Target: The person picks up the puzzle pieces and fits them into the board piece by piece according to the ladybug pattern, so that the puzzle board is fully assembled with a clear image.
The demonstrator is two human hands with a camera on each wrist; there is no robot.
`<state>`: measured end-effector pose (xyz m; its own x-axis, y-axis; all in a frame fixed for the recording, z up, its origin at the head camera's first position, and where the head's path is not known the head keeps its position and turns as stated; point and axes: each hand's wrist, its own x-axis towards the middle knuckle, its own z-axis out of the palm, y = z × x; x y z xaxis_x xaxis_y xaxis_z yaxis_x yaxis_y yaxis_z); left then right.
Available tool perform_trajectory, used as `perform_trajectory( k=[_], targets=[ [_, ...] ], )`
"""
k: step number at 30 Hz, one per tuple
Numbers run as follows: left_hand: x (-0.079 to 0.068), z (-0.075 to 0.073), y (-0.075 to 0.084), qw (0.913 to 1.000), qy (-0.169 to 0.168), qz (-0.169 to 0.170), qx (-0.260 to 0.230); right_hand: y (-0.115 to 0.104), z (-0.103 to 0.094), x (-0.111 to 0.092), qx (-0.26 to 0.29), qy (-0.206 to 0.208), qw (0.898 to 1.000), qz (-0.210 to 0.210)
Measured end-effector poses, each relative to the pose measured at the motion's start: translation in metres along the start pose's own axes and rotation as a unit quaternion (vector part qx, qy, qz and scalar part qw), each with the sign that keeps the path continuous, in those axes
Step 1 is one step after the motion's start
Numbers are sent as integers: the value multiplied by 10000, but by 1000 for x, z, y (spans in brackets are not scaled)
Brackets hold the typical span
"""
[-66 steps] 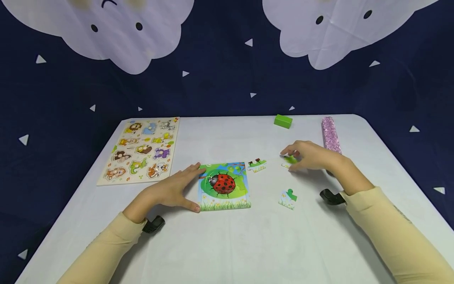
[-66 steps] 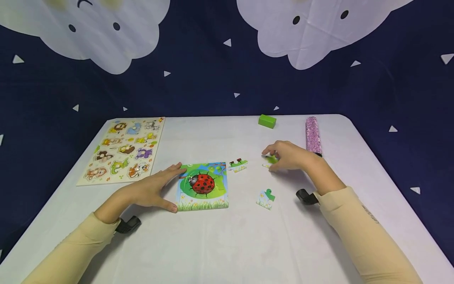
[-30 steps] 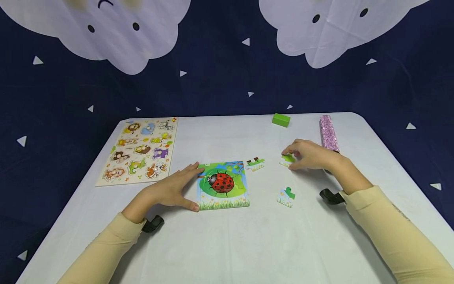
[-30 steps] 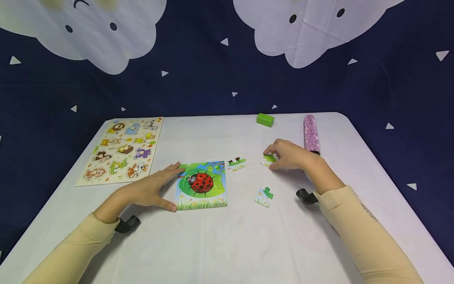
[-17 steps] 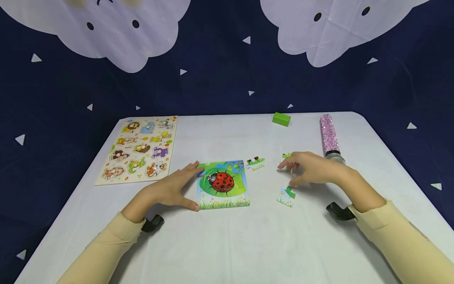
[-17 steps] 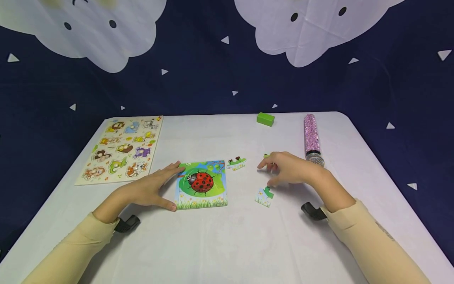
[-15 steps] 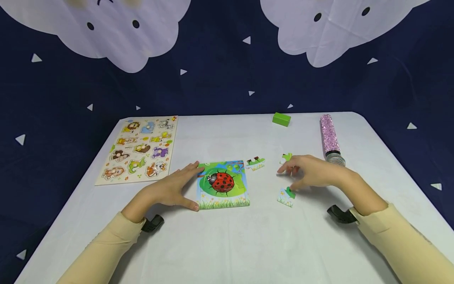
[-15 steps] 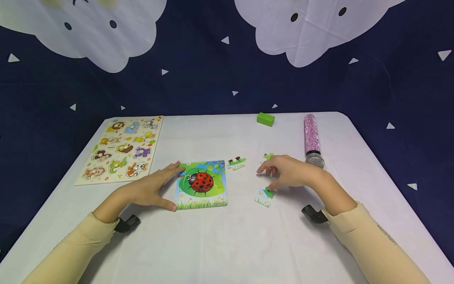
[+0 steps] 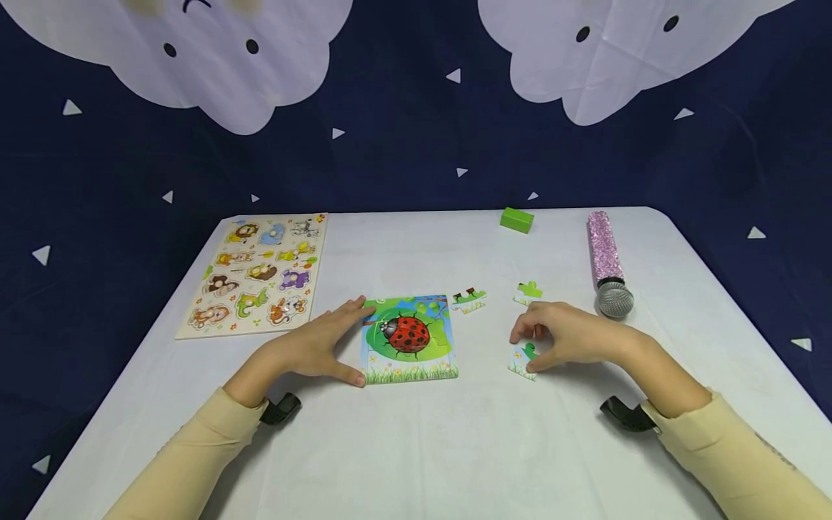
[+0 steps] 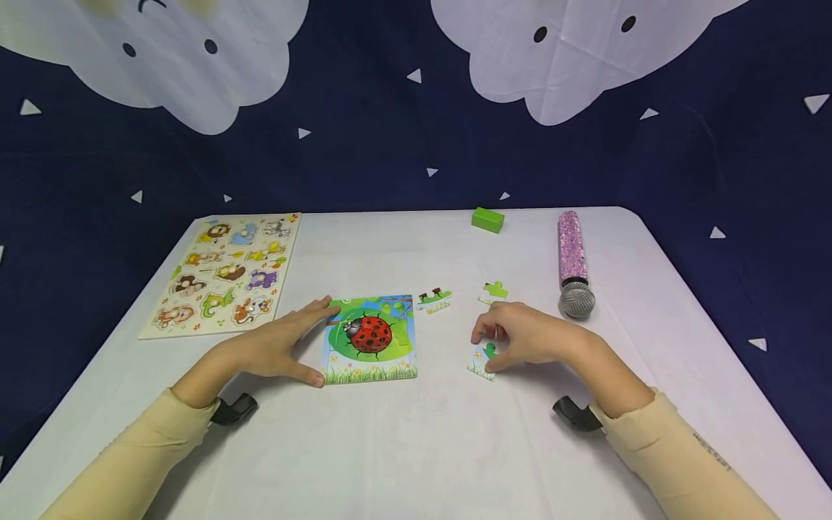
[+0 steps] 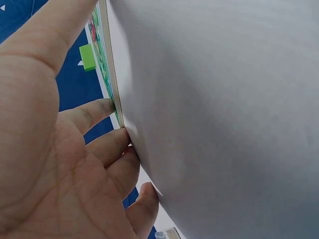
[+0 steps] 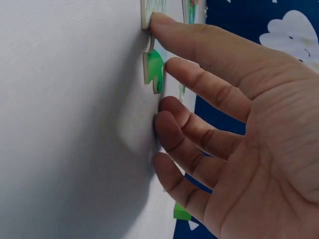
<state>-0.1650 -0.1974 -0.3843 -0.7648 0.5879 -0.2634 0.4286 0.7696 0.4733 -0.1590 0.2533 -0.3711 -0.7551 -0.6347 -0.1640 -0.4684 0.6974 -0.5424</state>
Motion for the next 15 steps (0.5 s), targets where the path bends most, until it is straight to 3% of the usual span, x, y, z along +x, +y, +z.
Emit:
perform_trajectory(
  k=[15],
  targets=[
    [0, 0, 0, 10000, -5, -3, 10, 3, -5, -8, 169, -98, 9998, 12]
  ],
)
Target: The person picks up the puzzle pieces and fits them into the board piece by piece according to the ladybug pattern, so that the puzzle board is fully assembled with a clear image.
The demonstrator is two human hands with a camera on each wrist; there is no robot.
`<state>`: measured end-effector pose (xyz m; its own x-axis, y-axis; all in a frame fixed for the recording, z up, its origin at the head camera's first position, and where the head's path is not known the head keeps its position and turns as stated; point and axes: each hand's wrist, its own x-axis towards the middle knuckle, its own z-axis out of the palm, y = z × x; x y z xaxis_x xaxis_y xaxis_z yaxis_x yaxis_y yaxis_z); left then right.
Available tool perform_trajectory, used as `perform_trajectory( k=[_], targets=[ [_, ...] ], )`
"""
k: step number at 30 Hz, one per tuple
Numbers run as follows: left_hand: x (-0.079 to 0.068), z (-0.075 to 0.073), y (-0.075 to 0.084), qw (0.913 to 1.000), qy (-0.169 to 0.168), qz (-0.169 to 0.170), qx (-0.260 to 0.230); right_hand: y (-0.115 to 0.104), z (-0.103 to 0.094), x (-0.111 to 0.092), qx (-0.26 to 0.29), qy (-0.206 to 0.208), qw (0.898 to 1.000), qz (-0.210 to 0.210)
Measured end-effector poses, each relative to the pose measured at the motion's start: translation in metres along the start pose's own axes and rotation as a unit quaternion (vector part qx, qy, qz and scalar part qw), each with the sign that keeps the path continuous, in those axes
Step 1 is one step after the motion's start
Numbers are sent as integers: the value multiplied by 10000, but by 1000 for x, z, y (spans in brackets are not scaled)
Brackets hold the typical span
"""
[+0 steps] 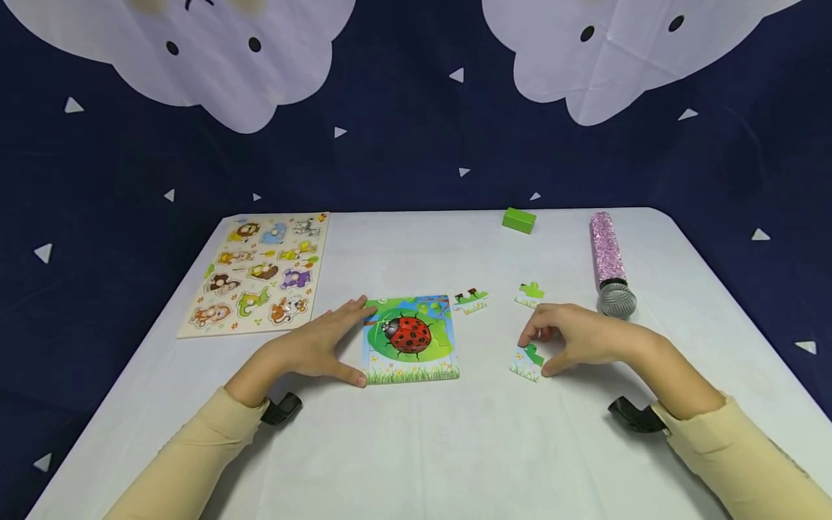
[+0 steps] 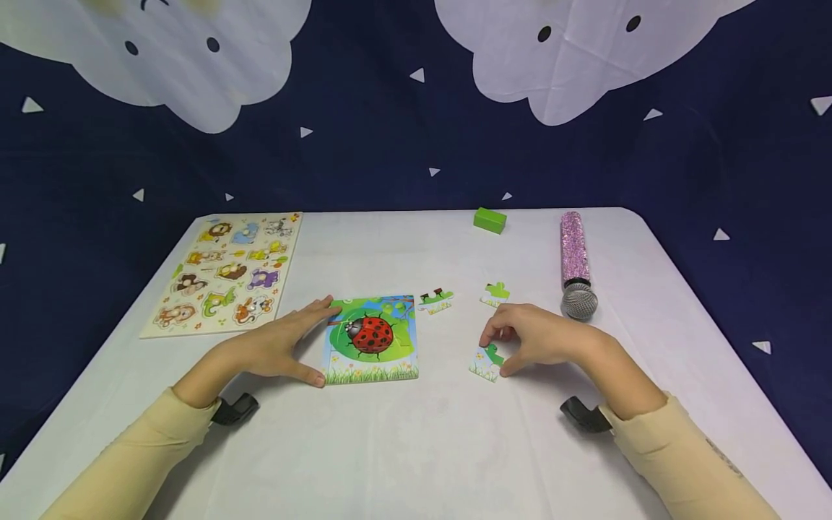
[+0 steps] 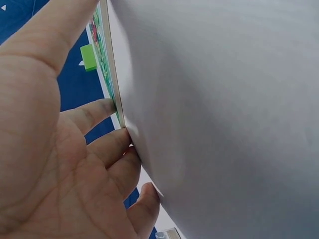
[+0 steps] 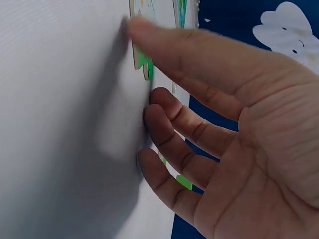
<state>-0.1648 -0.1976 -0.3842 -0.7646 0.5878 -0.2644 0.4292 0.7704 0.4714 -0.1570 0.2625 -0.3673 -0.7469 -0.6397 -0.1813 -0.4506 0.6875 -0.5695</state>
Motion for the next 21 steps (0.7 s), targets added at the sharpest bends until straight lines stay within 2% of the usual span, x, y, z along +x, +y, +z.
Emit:
perform_trajectory(
  k=[21],
  targets=[
    [0, -1, 1, 10000, -19, -26, -22, 2, 2, 1, -161, 115, 9998, 11]
  ],
)
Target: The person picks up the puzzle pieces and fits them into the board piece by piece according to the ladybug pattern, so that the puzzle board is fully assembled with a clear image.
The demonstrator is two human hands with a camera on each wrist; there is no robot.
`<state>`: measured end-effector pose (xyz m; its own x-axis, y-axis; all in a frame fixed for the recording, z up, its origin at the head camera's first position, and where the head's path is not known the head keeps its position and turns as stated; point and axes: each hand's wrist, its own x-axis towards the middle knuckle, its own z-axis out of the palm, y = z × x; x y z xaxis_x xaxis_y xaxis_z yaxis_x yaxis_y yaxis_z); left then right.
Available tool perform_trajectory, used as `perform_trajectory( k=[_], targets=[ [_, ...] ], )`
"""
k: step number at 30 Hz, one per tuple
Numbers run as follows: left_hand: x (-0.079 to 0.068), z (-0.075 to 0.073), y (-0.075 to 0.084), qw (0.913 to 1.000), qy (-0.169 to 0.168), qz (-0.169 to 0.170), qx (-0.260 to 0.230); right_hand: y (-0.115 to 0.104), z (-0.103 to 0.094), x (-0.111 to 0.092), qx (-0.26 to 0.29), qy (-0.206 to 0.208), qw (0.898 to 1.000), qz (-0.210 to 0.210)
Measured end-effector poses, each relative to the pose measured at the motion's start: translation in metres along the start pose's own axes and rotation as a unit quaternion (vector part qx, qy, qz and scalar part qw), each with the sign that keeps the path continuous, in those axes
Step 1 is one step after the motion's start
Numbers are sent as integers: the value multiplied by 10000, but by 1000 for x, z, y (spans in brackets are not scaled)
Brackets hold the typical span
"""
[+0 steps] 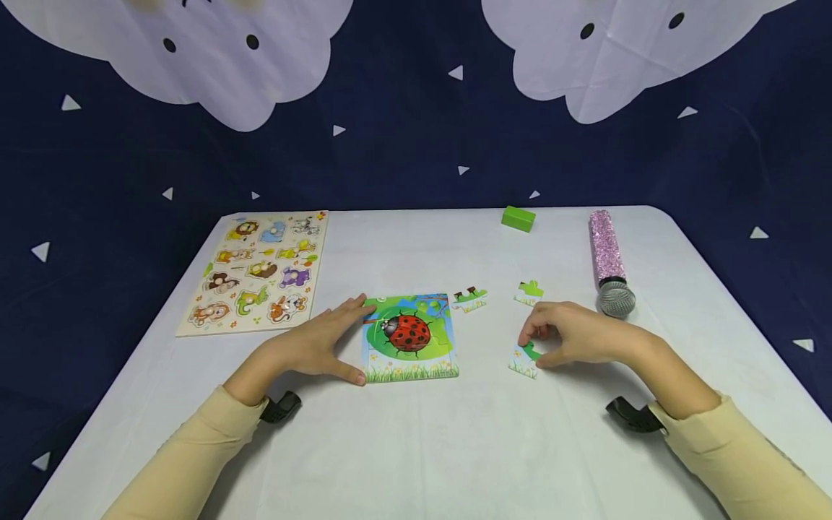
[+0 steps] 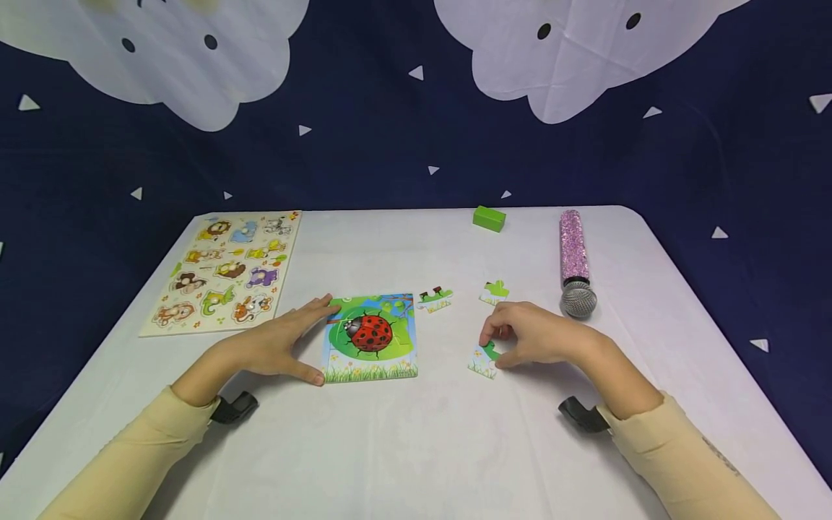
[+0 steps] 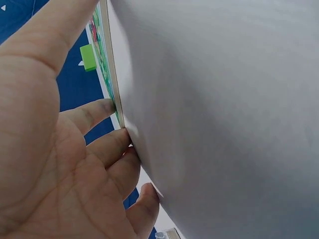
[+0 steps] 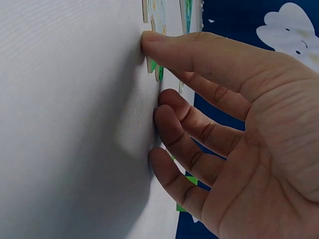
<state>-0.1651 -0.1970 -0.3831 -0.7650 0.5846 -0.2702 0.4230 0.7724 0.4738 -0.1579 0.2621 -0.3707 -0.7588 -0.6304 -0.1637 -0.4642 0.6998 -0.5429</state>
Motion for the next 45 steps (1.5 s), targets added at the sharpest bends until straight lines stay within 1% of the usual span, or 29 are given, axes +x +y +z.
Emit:
perform_trajectory(
  k=[10, 16, 19, 27, 36, 40, 45],
  targets=[
    [-1, 0, -1, 10000, 0, -26, -26, -2, 1, 4, -28, 44, 9997, -236],
    [-1, 1, -1, 10000, -2, -34, -21, -7, 6, -1, 59, 96, 9999, -106],
    [-1, 1, -1, 10000, 5, -35, -14, -9, 9, -1, 0, 127, 9999, -48],
    [-2, 1, 0, 10000, 14, -44, -9, -13, 13, -1, -28, 180, 9997, -154],
    [-2, 1, 2, 10000, 8, -43, 54, -12, 14, 0, -13, 139, 9998, -110],
    [-1, 0, 3, 9999, 13, -57, 86, -12, 16, 3, 6, 177, 9997, -184],
    [-2, -1, 3, 9999, 9, -81, 99, -16, 18, 14, -25, 267, 9989, -383]
  ],
)
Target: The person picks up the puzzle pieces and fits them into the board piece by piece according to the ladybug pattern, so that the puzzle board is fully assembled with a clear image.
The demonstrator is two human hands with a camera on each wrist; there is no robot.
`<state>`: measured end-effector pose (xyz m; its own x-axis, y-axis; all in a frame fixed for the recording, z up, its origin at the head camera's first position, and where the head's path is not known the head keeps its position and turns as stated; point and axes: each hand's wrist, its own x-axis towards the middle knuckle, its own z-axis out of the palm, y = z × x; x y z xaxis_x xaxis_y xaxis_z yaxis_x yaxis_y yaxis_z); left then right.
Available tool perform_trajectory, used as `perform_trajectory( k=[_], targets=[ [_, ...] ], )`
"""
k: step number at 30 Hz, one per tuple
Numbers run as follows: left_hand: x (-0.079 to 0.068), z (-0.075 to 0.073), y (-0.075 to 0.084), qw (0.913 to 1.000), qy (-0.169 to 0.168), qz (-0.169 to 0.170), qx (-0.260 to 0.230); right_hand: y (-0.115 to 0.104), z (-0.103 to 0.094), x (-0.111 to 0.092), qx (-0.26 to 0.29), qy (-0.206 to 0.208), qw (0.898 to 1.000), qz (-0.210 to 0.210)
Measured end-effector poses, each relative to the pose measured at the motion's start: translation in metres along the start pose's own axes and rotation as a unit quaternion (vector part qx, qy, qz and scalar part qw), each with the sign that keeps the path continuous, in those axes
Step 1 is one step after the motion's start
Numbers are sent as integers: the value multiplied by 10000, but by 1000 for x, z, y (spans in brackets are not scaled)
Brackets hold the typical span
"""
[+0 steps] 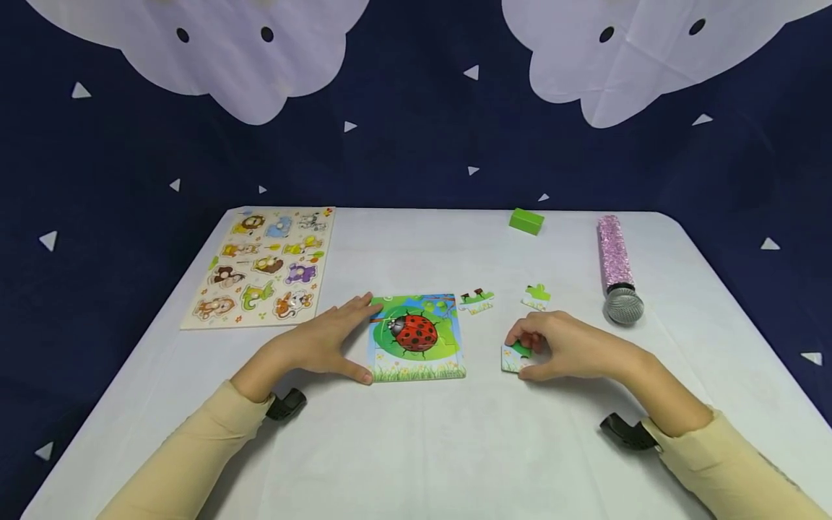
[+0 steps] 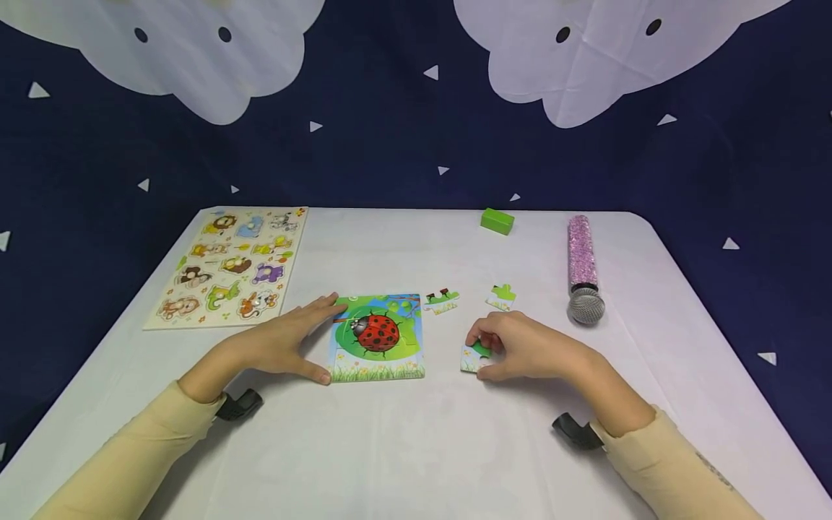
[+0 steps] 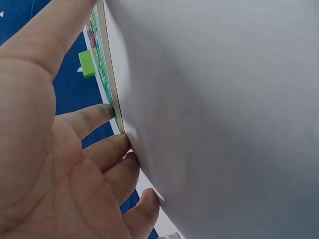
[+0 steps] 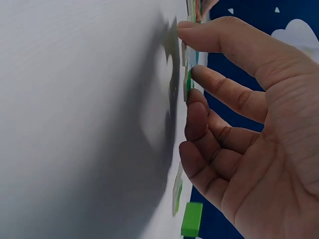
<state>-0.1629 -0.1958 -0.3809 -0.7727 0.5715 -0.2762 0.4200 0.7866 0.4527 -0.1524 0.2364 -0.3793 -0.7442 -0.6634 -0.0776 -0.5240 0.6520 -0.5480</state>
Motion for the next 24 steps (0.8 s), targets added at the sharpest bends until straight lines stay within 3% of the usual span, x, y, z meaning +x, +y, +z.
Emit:
perform_trajectory(
  k=[24],
  targets=[
    [1, -2, 2, 9998, 17, -35, 212, -50, 18, 76, -8, -163, 9967, -792]
  ],
)
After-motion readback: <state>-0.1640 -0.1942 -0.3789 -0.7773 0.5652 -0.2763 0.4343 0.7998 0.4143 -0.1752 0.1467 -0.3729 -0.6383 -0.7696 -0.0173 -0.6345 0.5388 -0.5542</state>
